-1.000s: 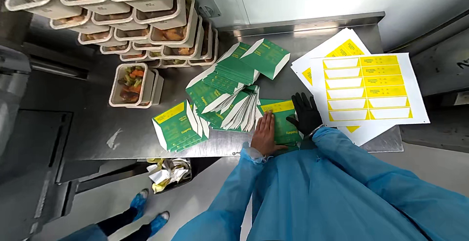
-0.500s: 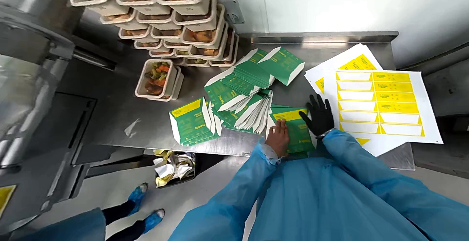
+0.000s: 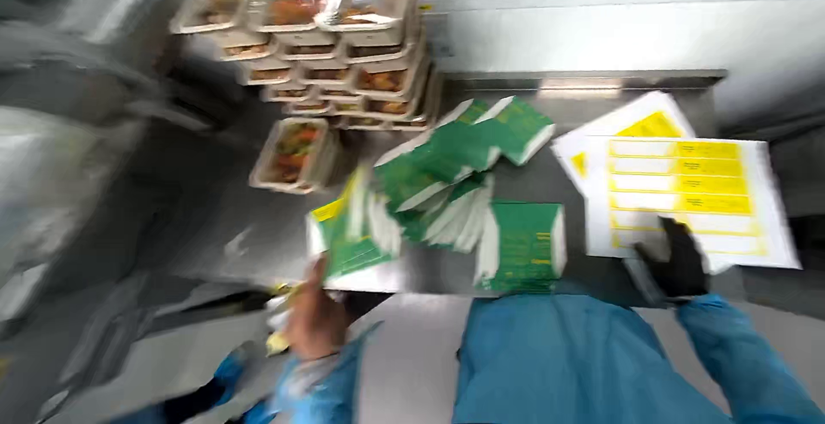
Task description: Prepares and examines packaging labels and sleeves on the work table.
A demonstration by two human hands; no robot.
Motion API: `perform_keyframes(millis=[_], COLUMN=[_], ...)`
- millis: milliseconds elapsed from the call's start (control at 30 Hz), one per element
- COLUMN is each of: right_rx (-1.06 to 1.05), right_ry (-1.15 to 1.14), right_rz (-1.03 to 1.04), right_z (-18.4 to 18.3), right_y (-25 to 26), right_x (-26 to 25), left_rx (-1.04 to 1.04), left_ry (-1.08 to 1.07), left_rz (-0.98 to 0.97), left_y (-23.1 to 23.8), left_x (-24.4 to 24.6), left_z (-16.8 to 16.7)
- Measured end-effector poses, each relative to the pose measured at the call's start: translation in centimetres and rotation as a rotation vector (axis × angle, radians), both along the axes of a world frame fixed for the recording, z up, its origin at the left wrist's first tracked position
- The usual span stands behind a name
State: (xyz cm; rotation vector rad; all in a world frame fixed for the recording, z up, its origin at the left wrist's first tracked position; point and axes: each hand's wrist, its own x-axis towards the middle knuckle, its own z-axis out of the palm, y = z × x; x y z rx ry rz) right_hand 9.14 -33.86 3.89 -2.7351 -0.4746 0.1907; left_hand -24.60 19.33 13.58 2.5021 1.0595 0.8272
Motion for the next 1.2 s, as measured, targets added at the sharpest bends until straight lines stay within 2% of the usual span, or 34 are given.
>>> perform_keyframes(millis=[67,167,233,300,333,400,467,500,533,567,633,667,733,767,833,867,933,1033,1100,1200], right_rx=[-0.212,-0.331,-0.320,-0.276,-0.263,-0.285,-0.363,-0.363,-0.329,-0.285,-0.190,-0.109,0.144,0.282,0.510,0.571,0.529,0.178,-0.065,-0.139], right_ry=[0.062,0.170,0.138,0.091,0.057,0.080,0.131,0.098,0.026,-0.055,-0.235,-0.328,-0.386,-0.266,0.110,0.169,0.130,0.063,0.104,0.094], right_rz=[0.097,0.168,0.201,0.246,0.282,0.346,0.401,0.437,0.469,0.476,0.390,0.310,0.170,0.155,0.224,0.241,0.222,0.379,0.517,0.624], right_z=[-1.0,-1.5,-2.2,-2.5,-2.6,-2.5,-1.8,-1.6,-1.3,-1.0,0.0,0.6,1.9,2.8,4.0,3.8,3.0,2.5,2.2,0.9], right_y=[-1.8,-2.2,-2.7,-3.1,-3.3,-3.1,-2.1,-1.9,-1.7,-1.6,-0.7,0.1,2.4,3.1,2.3,1.0,-3.1,-11.0,-14.8,-16.3], right_x=[-0.6,-1.5,-1.9,-2.4,-2.5,-2.8,-2.6,-2.6,-2.6,-2.7,-3.1,-3.2,-3.9,-4.4,-3.8,-3.1,-1.4,1.5,2.7,3.1], left_rx=[-0.080,-0.135,-0.237,-0.281,-0.278,-0.208,-0.166,-0.227,-0.395,-0.684,-1.271,-1.462,-1.653,-1.698,-1.617,-1.514,-1.217,-1.062,-1.143,-1.465], left_ry=[0.137,0.374,0.536,0.665,0.707,0.589,0.281,0.077,-0.107,-0.209,-0.183,-0.128,-0.061,-0.067,-0.114,-0.129,-0.102,-0.090,-0.131,-0.198], left_rz=[0.074,-0.067,-0.169,-0.177,-0.164,-0.144,-0.250,-0.353,-0.448,-0.527,-0.602,-0.666,-0.748,-0.717,-0.514,-0.433,-0.361,-0.464,-0.532,-0.490], left_y=[4.0,9.8,12.4,13.0,11.9,6.9,1.6,-1.9,-6.3,-11.3,-20.9,-24.8,-30.8,-33.3,-37.3,-38.3,-38.8,-36.1,-33.6,-30.5], left_x=[-1.3,-2.1,-2.3,-1.2,0.0,2.5,4.4,5.7,7.6,9.5,13.2,14.9,18.1,19.5,22.2,23.3,25.0,28.0,31.1,37.0], left_z=[-4.6,-11.2,-12.8,-11.4,-9.3,-4.8,-3.8,-4.4,-5.2,-5.4,-5.7,-6.5,-7.8,-8.0,-7.8,-7.8,-7.7,-6.1,-4.8,-2.7])
